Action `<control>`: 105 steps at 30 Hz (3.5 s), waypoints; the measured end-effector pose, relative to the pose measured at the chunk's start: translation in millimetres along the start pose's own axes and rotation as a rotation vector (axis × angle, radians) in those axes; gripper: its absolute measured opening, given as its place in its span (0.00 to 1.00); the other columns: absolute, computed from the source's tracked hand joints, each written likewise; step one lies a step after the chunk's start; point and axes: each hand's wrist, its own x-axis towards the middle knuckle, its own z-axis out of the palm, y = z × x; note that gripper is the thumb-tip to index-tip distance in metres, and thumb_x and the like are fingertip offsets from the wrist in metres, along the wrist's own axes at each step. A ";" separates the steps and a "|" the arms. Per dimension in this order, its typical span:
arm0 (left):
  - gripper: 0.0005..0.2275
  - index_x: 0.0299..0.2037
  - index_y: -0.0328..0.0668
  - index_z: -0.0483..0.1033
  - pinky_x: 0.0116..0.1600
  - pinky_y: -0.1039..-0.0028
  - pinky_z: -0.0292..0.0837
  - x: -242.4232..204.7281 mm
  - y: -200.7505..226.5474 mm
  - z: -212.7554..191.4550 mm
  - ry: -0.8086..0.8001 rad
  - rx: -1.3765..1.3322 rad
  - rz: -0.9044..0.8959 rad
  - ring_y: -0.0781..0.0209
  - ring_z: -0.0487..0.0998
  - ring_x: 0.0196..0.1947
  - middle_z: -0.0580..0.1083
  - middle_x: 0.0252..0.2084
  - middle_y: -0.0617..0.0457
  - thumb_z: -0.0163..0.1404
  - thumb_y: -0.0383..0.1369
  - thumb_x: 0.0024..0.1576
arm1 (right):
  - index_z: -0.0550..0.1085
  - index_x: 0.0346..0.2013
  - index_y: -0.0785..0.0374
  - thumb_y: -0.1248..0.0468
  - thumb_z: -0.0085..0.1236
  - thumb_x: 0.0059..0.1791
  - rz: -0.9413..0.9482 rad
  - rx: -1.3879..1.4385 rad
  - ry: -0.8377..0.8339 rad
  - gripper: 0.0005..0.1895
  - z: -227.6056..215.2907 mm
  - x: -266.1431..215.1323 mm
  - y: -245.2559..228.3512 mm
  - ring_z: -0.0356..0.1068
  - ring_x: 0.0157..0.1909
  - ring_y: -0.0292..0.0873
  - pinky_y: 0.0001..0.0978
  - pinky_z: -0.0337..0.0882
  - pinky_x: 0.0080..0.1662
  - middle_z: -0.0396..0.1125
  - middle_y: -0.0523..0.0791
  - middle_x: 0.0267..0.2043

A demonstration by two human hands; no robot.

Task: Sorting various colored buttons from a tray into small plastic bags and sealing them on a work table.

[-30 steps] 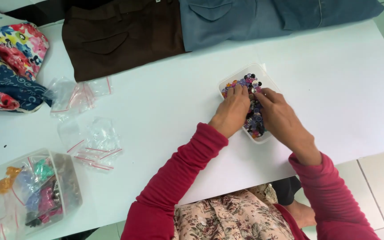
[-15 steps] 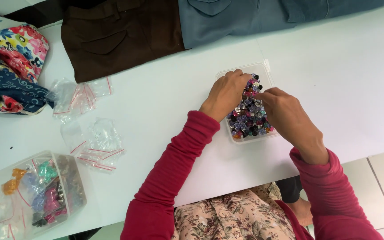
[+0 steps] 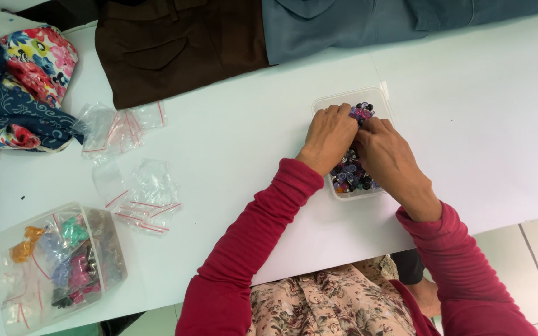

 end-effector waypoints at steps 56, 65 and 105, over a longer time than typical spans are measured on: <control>0.02 0.25 0.47 0.81 0.41 0.66 0.58 -37.5 23.9 -52.8 -0.156 0.065 -0.181 0.57 0.66 0.44 0.73 0.41 0.50 0.61 0.29 0.47 | 0.82 0.38 0.58 0.66 0.63 0.48 0.089 0.086 0.064 0.05 -20.2 -15.8 -45.3 0.74 0.49 0.44 0.33 0.76 0.43 0.72 0.44 0.41; 0.04 0.24 0.39 0.81 0.41 0.64 0.59 -47.0 10.8 -46.4 -0.018 -0.041 -0.129 0.52 0.66 0.43 0.72 0.40 0.44 0.64 0.25 0.44 | 0.83 0.39 0.58 0.66 0.65 0.49 0.070 0.146 0.195 0.05 -39.9 -19.1 -52.1 0.74 0.46 0.44 0.30 0.75 0.40 0.71 0.44 0.39; 0.09 0.17 0.42 0.76 0.40 0.63 0.57 -55.8 30.6 -54.5 -0.064 -0.141 0.027 0.55 0.70 0.27 0.70 0.18 0.53 0.61 0.18 0.44 | 0.84 0.41 0.55 0.65 0.64 0.49 0.074 -0.015 -0.012 0.07 -41.2 -41.8 -34.6 0.75 0.44 0.41 0.26 0.74 0.43 0.75 0.43 0.35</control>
